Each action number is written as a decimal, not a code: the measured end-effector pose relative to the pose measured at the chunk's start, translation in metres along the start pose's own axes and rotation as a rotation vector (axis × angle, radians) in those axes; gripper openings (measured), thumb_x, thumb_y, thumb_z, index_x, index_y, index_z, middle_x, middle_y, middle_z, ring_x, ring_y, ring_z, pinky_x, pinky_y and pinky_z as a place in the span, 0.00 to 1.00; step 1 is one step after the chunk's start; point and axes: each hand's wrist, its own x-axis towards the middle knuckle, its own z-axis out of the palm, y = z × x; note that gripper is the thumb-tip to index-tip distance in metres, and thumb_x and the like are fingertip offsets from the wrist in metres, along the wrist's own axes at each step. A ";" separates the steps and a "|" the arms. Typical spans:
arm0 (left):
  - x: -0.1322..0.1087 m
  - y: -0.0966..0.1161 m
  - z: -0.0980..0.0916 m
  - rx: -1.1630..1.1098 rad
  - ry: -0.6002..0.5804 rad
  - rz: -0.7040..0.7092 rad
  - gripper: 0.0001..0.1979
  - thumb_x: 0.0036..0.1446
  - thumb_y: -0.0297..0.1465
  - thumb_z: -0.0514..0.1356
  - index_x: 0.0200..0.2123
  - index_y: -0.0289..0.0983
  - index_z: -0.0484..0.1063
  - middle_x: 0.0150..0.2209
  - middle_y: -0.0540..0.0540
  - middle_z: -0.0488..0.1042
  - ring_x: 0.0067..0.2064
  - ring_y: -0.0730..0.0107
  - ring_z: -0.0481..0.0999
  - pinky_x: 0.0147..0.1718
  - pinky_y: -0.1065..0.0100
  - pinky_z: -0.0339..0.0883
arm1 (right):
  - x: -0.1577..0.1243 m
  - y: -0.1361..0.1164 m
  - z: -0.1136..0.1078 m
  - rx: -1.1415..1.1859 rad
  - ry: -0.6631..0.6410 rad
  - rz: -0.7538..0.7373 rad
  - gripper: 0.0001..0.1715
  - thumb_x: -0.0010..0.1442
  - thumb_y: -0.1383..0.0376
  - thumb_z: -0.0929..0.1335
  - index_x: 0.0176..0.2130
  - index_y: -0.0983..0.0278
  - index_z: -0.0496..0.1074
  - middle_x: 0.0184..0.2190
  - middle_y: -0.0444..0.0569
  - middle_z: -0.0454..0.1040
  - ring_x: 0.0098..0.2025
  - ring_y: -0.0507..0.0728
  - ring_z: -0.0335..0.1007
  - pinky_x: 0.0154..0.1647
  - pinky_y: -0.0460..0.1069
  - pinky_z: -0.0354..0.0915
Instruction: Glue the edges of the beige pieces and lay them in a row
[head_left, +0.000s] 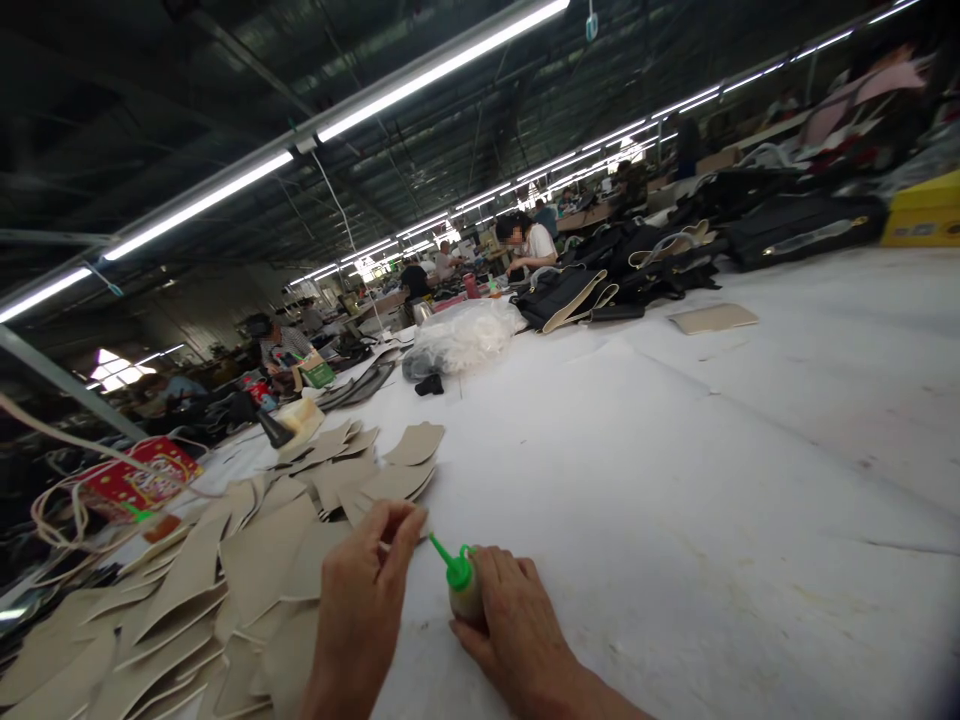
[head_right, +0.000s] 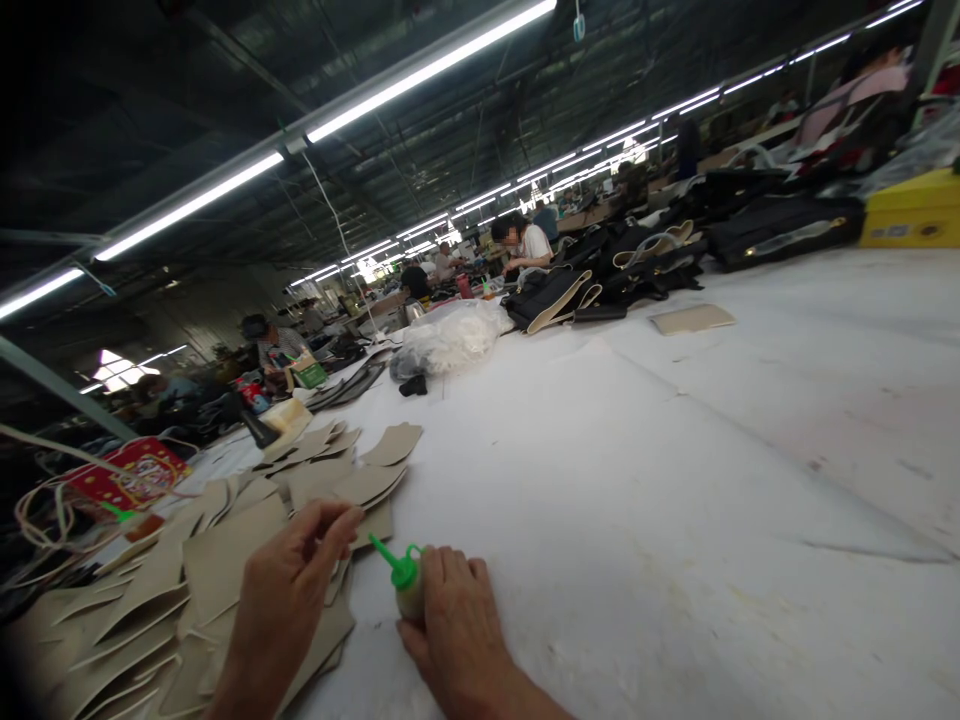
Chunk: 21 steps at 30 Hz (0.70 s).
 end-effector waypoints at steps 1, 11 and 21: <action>-0.003 0.000 0.002 -0.009 -0.038 -0.001 0.13 0.54 0.44 0.58 0.33 0.41 0.71 0.26 0.52 0.71 0.26 0.72 0.68 0.26 0.73 0.60 | 0.000 0.000 0.000 -0.001 -0.001 -0.002 0.20 0.50 0.70 0.71 0.44 0.63 0.66 0.41 0.49 0.70 0.43 0.61 0.62 0.46 0.55 0.55; -0.010 -0.004 0.014 0.019 -0.033 0.188 0.12 0.59 0.38 0.54 0.27 0.39 0.70 0.28 0.51 0.71 0.31 0.71 0.69 0.32 0.72 0.61 | 0.000 -0.001 -0.002 -0.012 -0.014 -0.003 0.22 0.50 0.68 0.72 0.45 0.64 0.66 0.41 0.49 0.70 0.43 0.62 0.62 0.47 0.56 0.55; 0.002 -0.006 0.019 -0.318 0.220 -0.143 0.14 0.54 0.42 0.59 0.27 0.37 0.67 0.20 0.56 0.61 0.24 0.77 0.59 0.23 0.76 0.54 | -0.001 0.000 0.000 -0.022 -0.029 -0.006 0.22 0.49 0.68 0.72 0.45 0.64 0.67 0.41 0.49 0.70 0.43 0.62 0.63 0.47 0.56 0.55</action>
